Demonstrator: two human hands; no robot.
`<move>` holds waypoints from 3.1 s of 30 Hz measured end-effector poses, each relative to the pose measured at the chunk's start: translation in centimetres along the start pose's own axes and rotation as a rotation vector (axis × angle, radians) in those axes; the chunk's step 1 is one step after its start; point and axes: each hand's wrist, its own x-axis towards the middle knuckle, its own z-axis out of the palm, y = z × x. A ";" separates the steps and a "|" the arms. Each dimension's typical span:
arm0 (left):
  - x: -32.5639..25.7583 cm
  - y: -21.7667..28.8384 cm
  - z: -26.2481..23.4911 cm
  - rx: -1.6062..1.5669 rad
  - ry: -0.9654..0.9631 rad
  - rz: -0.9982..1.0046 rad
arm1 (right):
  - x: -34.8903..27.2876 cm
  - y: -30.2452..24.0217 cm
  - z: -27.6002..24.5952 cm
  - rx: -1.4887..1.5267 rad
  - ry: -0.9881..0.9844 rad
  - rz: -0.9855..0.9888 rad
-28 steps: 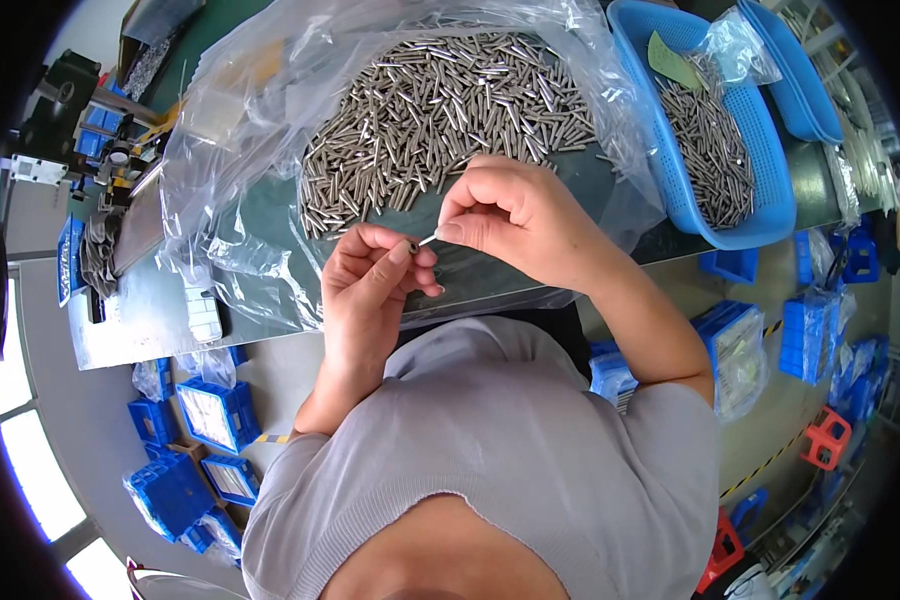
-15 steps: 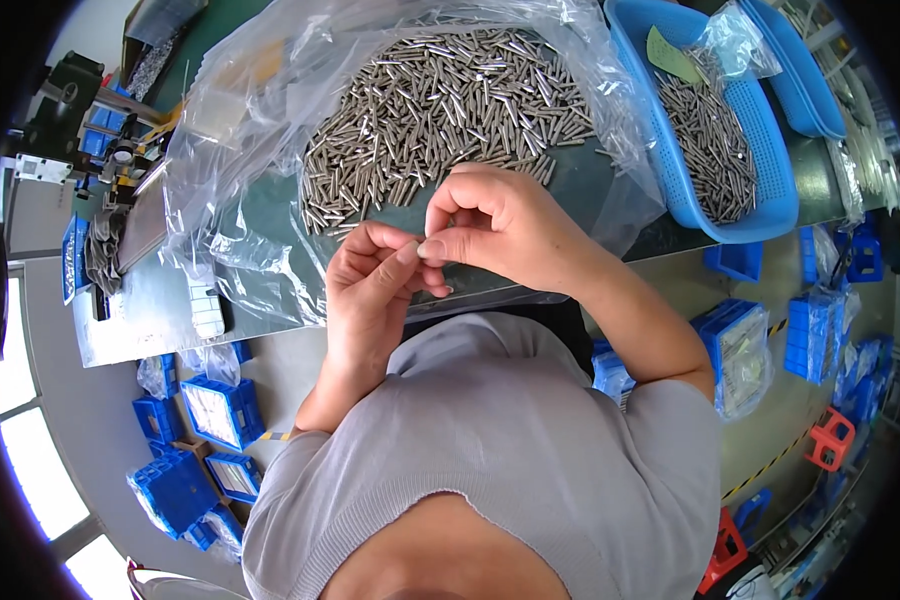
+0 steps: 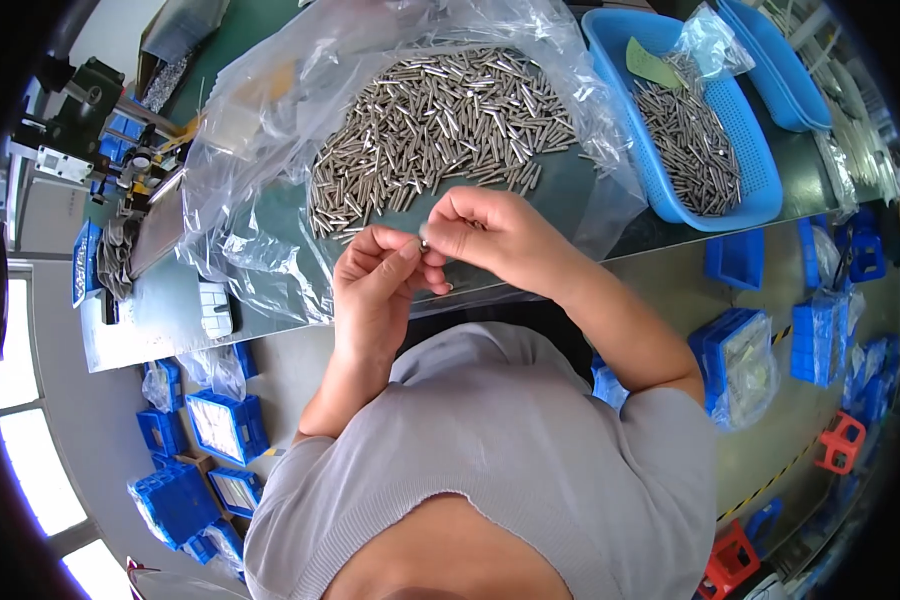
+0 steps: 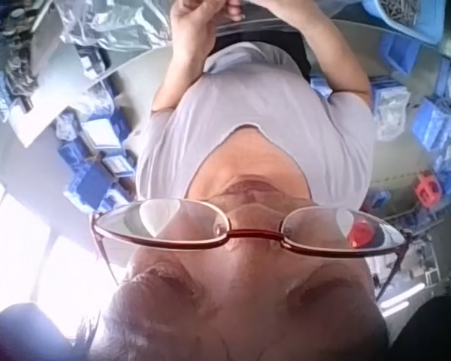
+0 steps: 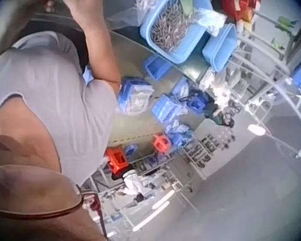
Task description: Inspecting and assembling small cylindrical metal pins into a specific orientation on a workbench.
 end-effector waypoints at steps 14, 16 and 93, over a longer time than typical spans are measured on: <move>1.1 -0.4 -2.2 0.171 0.126 0.275 | -6.1 -8.0 -6.0 -1.093 0.985 -0.652; 1.4 -0.7 -3.1 0.185 0.130 0.331 | -6.5 -8.7 -9.3 -1.119 1.025 -0.580; 8.4 3.8 -3.1 -0.020 -0.175 -0.219 | 6.1 -2.8 -4.7 -0.129 0.000 -0.019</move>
